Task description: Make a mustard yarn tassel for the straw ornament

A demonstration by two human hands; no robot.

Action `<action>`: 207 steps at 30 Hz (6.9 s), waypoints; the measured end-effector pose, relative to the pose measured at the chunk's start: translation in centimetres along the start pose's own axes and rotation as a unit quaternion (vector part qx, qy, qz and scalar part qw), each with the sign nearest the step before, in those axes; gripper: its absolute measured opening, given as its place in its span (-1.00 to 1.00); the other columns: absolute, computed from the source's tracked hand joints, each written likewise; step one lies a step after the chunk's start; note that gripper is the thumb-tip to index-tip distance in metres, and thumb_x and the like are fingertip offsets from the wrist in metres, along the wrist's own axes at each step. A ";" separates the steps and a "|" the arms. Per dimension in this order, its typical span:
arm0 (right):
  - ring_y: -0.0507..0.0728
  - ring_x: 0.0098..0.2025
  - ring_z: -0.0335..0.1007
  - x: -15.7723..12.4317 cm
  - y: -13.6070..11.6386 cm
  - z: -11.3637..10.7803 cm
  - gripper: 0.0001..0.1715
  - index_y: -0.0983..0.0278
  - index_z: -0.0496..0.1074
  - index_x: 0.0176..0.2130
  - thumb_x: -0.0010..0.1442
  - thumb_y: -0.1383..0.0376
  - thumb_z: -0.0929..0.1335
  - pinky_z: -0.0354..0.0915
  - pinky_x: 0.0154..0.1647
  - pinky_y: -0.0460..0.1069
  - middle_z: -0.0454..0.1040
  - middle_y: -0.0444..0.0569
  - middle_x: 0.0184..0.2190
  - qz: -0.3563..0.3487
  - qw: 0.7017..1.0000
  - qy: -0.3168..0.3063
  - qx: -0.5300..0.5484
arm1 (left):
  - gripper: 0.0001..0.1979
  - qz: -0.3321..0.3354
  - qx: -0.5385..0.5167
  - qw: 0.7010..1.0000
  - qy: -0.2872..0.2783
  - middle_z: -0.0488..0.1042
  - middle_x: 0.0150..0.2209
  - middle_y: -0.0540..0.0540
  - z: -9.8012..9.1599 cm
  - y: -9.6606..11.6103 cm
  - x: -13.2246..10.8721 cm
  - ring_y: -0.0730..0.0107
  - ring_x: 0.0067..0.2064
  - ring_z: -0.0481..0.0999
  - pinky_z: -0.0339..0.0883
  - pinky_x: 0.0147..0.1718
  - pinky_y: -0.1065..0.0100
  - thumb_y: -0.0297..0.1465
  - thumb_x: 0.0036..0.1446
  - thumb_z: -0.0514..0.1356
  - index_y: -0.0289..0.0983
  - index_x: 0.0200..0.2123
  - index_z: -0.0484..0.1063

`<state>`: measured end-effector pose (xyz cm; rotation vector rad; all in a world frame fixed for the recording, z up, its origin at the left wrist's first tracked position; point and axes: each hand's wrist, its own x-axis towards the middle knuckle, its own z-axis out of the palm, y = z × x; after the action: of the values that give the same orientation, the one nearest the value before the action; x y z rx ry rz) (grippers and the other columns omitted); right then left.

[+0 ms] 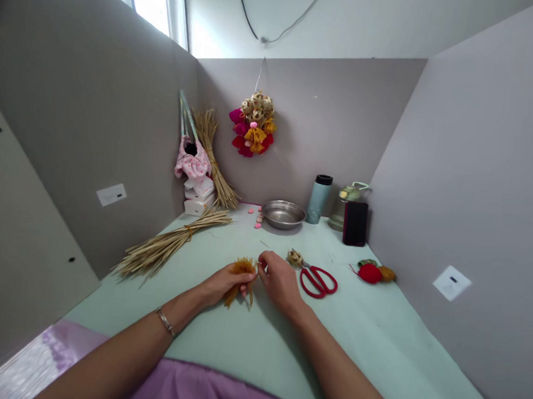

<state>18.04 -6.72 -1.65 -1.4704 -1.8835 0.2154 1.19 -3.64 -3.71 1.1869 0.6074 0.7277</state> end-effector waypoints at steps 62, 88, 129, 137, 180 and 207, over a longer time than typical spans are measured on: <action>0.03 -0.42 0.33 0.2 -0.6 -0.6 -0.66 0.32 0.46 -0.23 0.13 0.11 0.35 0.24 -0.43 -0.09 0.51 -0.02 -0.32 0.074 0.915 -0.239 0.316 | -0.77 0.019 -0.101 0.992 0.076 0.33 -0.55 0.06 -0.4 0.4 0.5 0.63 -0.53 0.29 0.22 -0.48 0.54 -0.36 -0.15 0.34 -0.34 -0.39 0.44; 0.10 -0.40 0.30 0.6 -0.5 -0.7 -0.54 0.29 0.38 -0.46 0.21 -0.01 0.27 0.22 -0.34 -0.04 0.40 -0.10 -0.50 0.042 0.959 -0.146 0.239 | -0.72 0.008 -0.086 0.994 0.059 0.36 -0.53 0.04 -0.1 0.6 0.2 0.61 -0.55 0.32 0.27 -0.50 0.52 -0.32 -0.14 0.36 -0.35 -0.37 0.45; 0.04 -0.47 0.22 0.5 -0.4 -0.4 -0.54 0.29 0.34 -0.50 0.23 0.00 0.27 0.15 -0.36 -0.04 0.32 -0.15 -0.57 0.090 0.925 -0.161 0.332 | -0.76 0.006 -0.055 0.997 0.049 0.33 -0.58 0.03 0.2 0.9 -0.1 0.58 -0.55 0.32 0.26 -0.51 0.52 -0.28 -0.11 0.32 -0.34 -0.43 0.43; 0.04 -0.49 0.18 0.7 -0.4 -0.4 -0.53 0.27 0.33 -0.49 0.18 -0.05 0.30 0.11 -0.40 -0.05 0.29 -0.16 -0.57 0.108 0.929 -0.141 0.324 | -0.76 0.009 -0.060 0.996 0.068 0.30 -0.58 0.07 0.1 0.4 0.3 0.59 -0.56 0.29 0.31 -0.49 0.49 -0.29 -0.11 0.32 -0.33 -0.42 0.41; 0.00 -0.56 0.15 0.6 -0.9 -0.2 -0.88 0.28 0.37 -0.47 0.01 0.25 0.35 0.09 -0.48 -0.07 0.29 -0.21 -0.65 0.143 0.904 -0.134 0.381 | -0.73 0.002 -0.087 0.995 0.053 0.32 -0.58 0.06 -0.2 0.7 0.4 0.60 -0.55 0.33 0.23 -0.52 0.53 -0.26 -0.08 0.33 -0.35 -0.41 0.42; -0.02 -0.51 0.16 0.6 -0.7 0.6 -0.84 0.28 0.42 -0.47 -0.03 0.26 0.45 0.10 -0.47 -0.09 0.32 -0.19 -0.56 0.190 0.828 -0.066 0.523 | -0.67 0.033 -0.100 0.993 0.057 0.32 -0.55 0.06 0.1 1.1 0.1 0.61 -0.53 0.33 0.28 -0.47 0.52 -0.24 -0.11 0.39 -0.35 -0.38 0.42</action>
<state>17.08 -6.18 -1.49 -0.9928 -1.1387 1.3308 1.13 -3.47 -2.64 0.9894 0.5777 0.8962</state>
